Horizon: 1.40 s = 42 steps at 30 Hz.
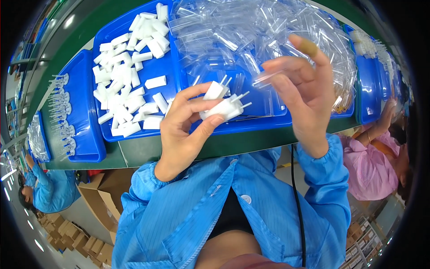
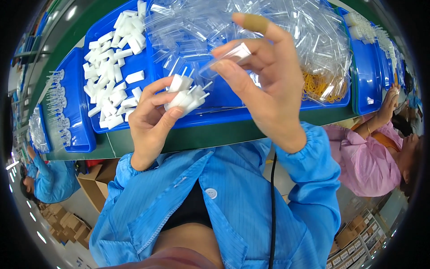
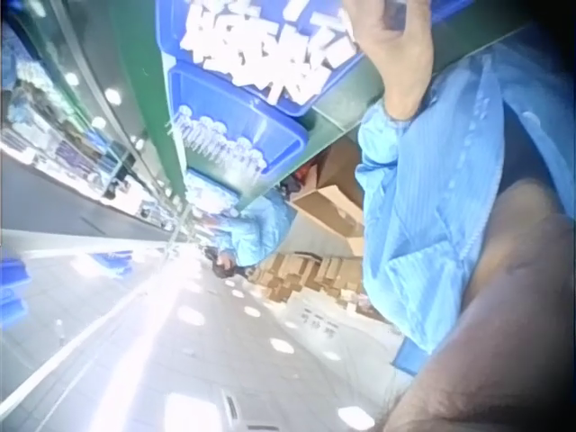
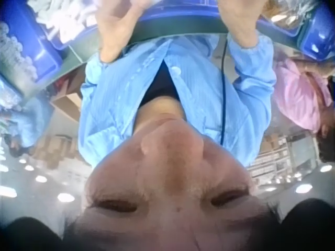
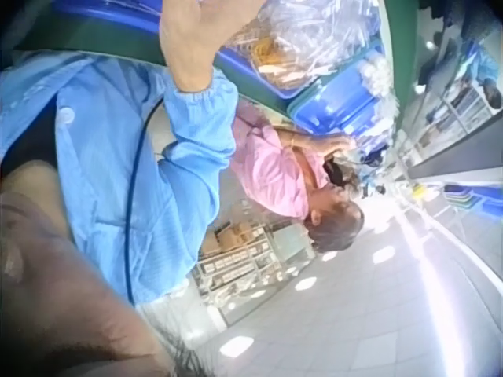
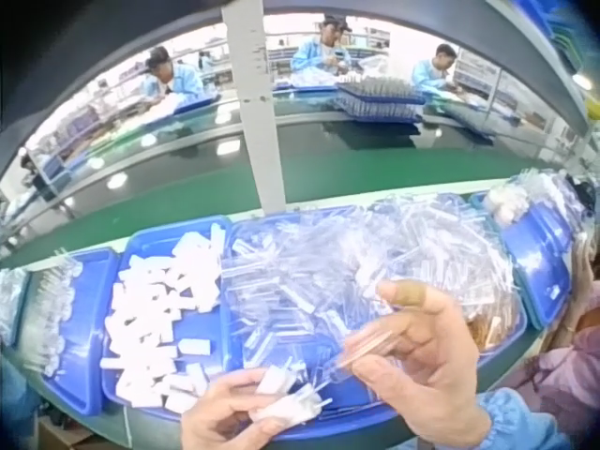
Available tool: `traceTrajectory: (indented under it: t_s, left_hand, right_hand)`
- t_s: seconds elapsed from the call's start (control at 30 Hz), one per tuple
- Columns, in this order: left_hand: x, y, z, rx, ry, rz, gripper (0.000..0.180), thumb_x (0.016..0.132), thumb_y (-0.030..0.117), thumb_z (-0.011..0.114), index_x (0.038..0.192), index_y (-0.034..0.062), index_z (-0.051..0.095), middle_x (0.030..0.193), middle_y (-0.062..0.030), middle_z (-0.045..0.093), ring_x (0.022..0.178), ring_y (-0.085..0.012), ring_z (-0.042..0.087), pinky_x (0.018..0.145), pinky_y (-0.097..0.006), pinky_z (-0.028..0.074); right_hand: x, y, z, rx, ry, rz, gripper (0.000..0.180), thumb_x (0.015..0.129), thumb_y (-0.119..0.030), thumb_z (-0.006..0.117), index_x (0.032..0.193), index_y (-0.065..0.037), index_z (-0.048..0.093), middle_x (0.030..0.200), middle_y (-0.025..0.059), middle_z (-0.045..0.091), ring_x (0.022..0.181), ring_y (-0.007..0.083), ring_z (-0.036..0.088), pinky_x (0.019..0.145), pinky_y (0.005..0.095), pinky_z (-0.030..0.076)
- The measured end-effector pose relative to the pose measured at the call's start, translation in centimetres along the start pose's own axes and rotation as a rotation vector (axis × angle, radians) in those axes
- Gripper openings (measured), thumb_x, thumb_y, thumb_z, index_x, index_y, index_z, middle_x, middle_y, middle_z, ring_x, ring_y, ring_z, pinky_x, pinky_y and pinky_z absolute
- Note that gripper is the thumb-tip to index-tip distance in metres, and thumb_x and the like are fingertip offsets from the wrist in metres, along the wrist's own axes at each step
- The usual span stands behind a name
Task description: The person assembles small white plastic components into bundles with rubber bands by hand.
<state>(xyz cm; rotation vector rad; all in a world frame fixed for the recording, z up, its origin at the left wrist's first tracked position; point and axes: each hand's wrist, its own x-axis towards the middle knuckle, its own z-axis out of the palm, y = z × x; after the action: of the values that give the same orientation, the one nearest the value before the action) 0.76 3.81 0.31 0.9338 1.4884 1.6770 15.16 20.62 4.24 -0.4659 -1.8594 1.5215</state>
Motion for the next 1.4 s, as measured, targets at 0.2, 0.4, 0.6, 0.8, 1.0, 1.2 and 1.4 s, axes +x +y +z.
traceTrajectory:
  t_s: [0.2, 0.4, 0.6, 0.8, 1.0, 1.2, 1.4]
  left_hand:
    - [-0.2, 0.1, 0.8, -0.048, -0.004, -0.019, 0.024, 0.089, 0.001, 0.071, 0.111, -0.0047, 0.067, 0.134, -0.0173, 0.051, 0.112, -0.026, 0.064, 0.091, -0.034, 0.058]
    - [-0.4, 0.0, 1.3, -0.03, 0.027, -0.028, 0.024, 0.089, 0.002, 0.071, 0.111, -0.0059, 0.066, 0.135, -0.0179, 0.05, 0.113, -0.0271, 0.063, 0.092, -0.034, 0.058]
    - [-0.4, -0.1, 1.3, -0.013, 0.066, -0.028, 0.024, 0.089, 0.0, 0.07, 0.112, -0.0058, 0.066, 0.134, -0.0181, 0.051, 0.113, -0.0272, 0.063, 0.092, -0.034, 0.058]
    - [-0.5, 0.0, 1.4, 0.015, 0.068, -0.019, 0.024, 0.089, 0.0, 0.07, 0.112, -0.005, 0.067, 0.133, -0.0178, 0.051, 0.112, -0.0263, 0.064, 0.09, -0.032, 0.058]
    - [-0.4, 0.4, 1.3, 0.055, 0.048, -0.012, 0.019, 0.092, 0.003, 0.068, 0.11, -0.0027, 0.069, 0.13, -0.0161, 0.054, 0.107, -0.0225, 0.065, 0.085, -0.029, 0.058]
    - [0.1, 0.5, 1.5, 0.005, 0.112, -0.016, 0.015, 0.091, 0.002, 0.068, 0.106, -0.0015, 0.069, 0.127, -0.0146, 0.057, 0.105, -0.0193, 0.065, 0.082, -0.028, 0.056]
    - [-0.4, -0.1, 1.6, 0.207, 0.06, 0.092, 0.017, 0.087, 0.001, 0.072, 0.104, 0.0002, 0.069, 0.128, -0.0148, 0.057, 0.102, -0.0179, 0.064, 0.079, -0.027, 0.054]
  right_hand:
    - [-1.7, 0.9, 1.4, 0.266, 0.057, 0.211, 0.037, 0.095, -0.007, 0.065, 0.128, 0.0, 0.05, 0.107, 0.0124, 0.065, 0.097, 0.0164, 0.066, 0.087, 0.0297, 0.052]
    - [-2.3, 1.7, 2.0, 0.21, 0.038, 0.173, 0.034, 0.094, -0.007, 0.065, 0.124, 0.001, 0.052, 0.108, 0.0114, 0.064, 0.091, 0.015, 0.067, 0.083, 0.0283, 0.053]
    - [-2.7, 1.6, 2.4, 0.216, 0.068, 0.221, 0.034, 0.093, -0.006, 0.067, 0.123, 0.001, 0.052, 0.108, 0.012, 0.064, 0.089, 0.0152, 0.067, 0.077, 0.0271, 0.054]
    - [-2.9, 2.0, 2.8, 0.214, 0.115, 0.204, 0.032, 0.091, -0.006, 0.069, 0.119, 0.001, 0.053, 0.107, 0.0123, 0.064, 0.087, 0.0157, 0.068, 0.076, 0.0269, 0.054]
    - [-3.0, 1.6, 3.1, 0.179, 0.139, 0.209, 0.033, 0.09, -0.006, 0.072, 0.116, 0.002, 0.053, 0.103, 0.012, 0.065, 0.088, 0.0169, 0.068, 0.076, 0.028, 0.055]
    - [-3.5, 1.7, 3.5, 0.204, 0.152, 0.175, 0.032, 0.089, -0.006, 0.073, 0.114, 0.002, 0.054, 0.101, 0.0128, 0.067, 0.09, 0.0186, 0.07, 0.076, 0.0291, 0.057]
    - [-3.5, 2.1, 3.0, 0.18, 0.142, 0.153, 0.031, 0.088, -0.007, 0.074, 0.112, 0.002, 0.056, 0.099, 0.0129, 0.068, 0.088, 0.0183, 0.07, 0.076, 0.0292, 0.056]
